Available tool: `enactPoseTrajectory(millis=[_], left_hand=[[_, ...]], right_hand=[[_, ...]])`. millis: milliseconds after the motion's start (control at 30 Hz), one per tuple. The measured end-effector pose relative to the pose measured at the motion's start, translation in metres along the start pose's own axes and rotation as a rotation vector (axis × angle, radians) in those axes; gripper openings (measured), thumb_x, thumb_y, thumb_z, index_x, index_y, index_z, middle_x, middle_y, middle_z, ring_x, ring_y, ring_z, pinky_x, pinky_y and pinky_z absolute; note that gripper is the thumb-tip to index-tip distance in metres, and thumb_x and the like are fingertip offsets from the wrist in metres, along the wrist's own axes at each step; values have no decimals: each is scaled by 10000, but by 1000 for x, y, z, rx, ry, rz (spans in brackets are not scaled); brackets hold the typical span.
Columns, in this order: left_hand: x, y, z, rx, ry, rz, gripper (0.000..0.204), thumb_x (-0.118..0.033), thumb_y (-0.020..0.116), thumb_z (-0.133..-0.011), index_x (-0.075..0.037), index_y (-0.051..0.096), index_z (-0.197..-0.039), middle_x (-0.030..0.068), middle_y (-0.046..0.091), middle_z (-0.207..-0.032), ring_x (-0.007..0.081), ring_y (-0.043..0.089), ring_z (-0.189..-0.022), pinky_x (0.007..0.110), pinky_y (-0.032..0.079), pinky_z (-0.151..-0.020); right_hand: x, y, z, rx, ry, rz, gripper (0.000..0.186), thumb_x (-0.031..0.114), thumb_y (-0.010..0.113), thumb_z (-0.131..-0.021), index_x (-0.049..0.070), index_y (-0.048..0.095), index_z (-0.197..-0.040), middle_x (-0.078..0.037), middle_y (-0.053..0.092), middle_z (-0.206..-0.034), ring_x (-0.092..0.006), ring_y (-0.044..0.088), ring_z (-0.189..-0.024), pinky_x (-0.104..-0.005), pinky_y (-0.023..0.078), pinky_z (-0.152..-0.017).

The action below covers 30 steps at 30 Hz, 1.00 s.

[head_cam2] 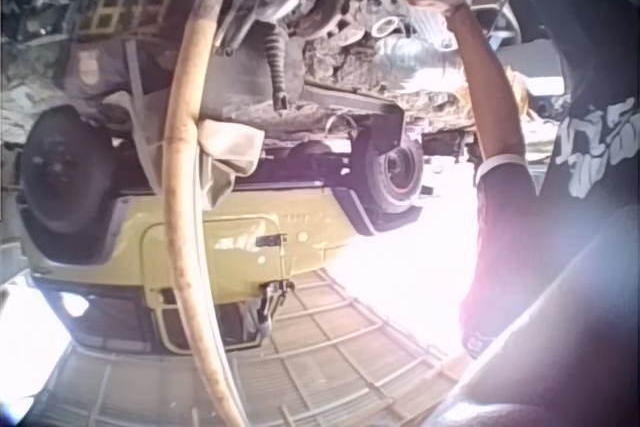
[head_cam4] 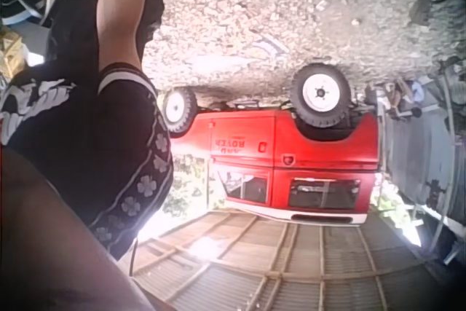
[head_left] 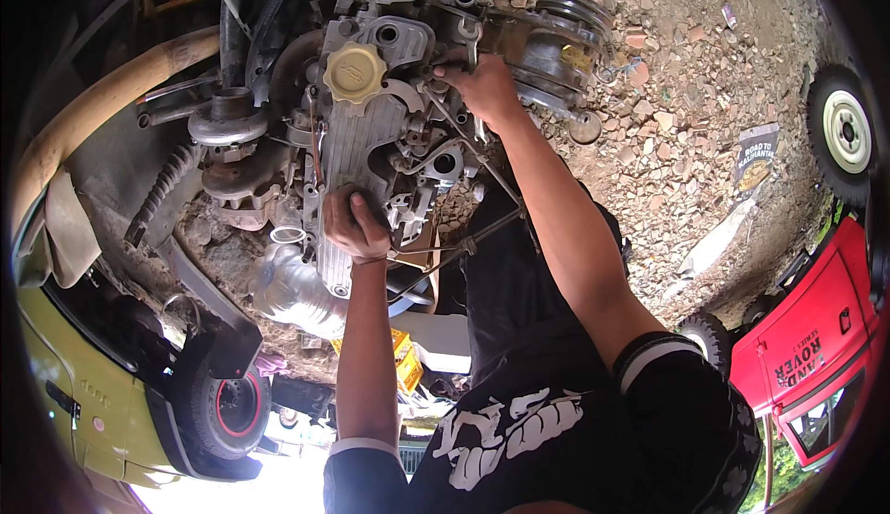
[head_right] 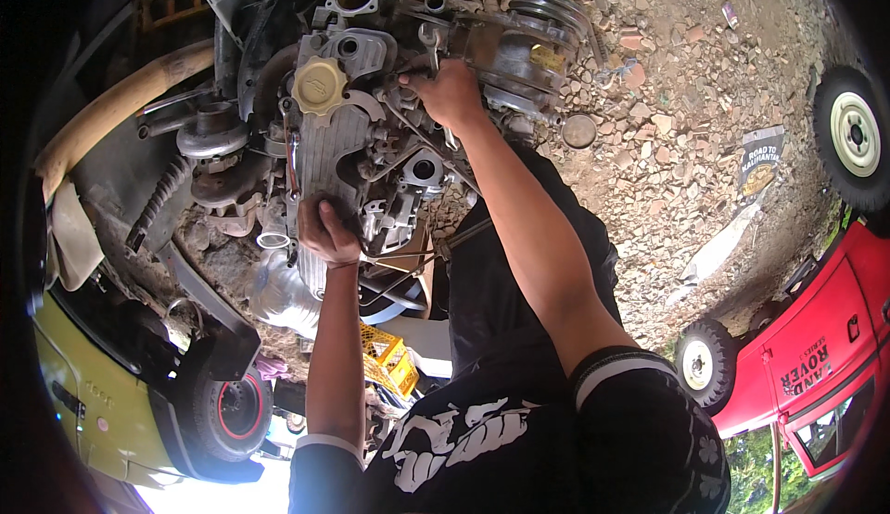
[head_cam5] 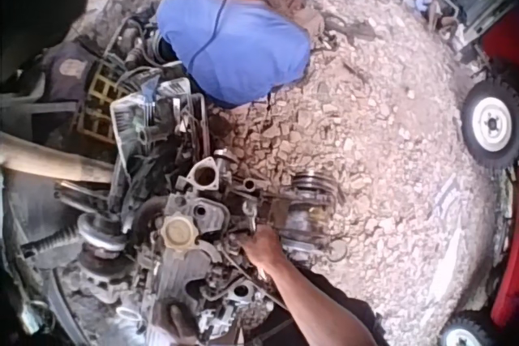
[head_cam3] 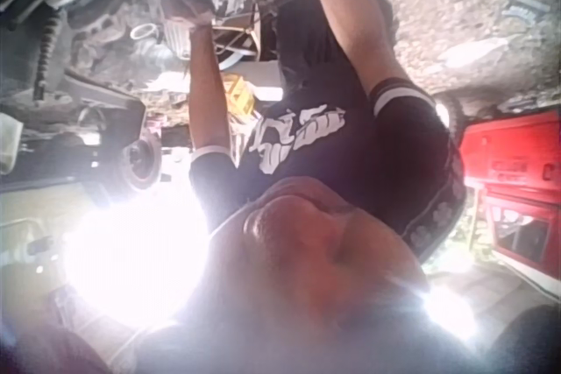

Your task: The person uses a wrench to loosen and remove bolts from a car engine block. They manipulate the engine components and tools while standing in a cluttered outdoor area.

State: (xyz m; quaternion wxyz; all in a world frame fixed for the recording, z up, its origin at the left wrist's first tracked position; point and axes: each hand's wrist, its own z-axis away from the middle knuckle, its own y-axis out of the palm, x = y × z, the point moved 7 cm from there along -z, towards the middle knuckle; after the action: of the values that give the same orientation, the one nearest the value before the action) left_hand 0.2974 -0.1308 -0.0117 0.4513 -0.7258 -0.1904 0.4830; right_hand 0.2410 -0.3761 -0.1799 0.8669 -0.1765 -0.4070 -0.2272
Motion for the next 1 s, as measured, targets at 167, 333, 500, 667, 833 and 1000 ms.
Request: enactPoseTrajectory(millis=[167, 333, 500, 667, 833, 1000], left_hand=[[6, 1, 3, 9, 16, -6, 344, -283, 471, -974, -5, 636, -856, 180, 590, -743, 386, 557, -668, 456, 426, -631], [3, 1, 3, 17, 11, -6, 347, -286, 471, -970, 2, 629, -856, 186, 588, -749, 387, 555, -672, 462, 422, -633], [0, 3, 1, 26, 5, 3, 360, -293, 466, -966, 8, 623, -848, 187, 584, -746, 390, 559, -682, 467, 418, -636], [1, 4, 0, 34, 21, -22, 361, -279, 454, -969, 17, 618, -844, 190, 578, -742, 388, 555, -680, 463, 415, -637], [2, 4, 1, 47, -6, -22, 350, -252, 443, -969, 26, 611, -838, 191, 568, -736, 388, 546, -672, 463, 408, -630], [9, 3, 4, 60, -39, -2, 336, -236, 439, -966, 25, 602, -830, 193, 562, -731, 390, 544, -671, 463, 406, -630]], right_hand=[[-1, 0, -4, 78, 84, -87, 257, 256, 768, -829, 93, 745, -1026, -172, 728, -905, -308, 700, -862, -395, 518, -787], [20, -7, 7, 38, -24, 159, 296, 276, 743, -850, 78, 720, -1068, -187, 725, -944, -350, 690, -928, -416, 518, -821], [18, -8, 6, 122, 38, 45, 306, 282, 727, -870, 59, 711, -1080, -177, 725, -946, -321, 675, -894, -406, 501, -813], [5, 1, 3, 147, 109, -163, 264, 201, 755, -859, 27, 716, -1053, -139, 729, -915, -238, 644, -818, -390, 488, -770], [-7, 10, 7, 154, 306, -208, 178, 90, 736, -872, 15, 708, -1032, -76, 720, -901, -153, 617, -780, -325, 483, -718], [-1, 9, 5, 116, 216, -226, 177, 89, 726, -877, 15, 717, -1037, -70, 727, -898, -156, 616, -769, -332, 484, -715]])
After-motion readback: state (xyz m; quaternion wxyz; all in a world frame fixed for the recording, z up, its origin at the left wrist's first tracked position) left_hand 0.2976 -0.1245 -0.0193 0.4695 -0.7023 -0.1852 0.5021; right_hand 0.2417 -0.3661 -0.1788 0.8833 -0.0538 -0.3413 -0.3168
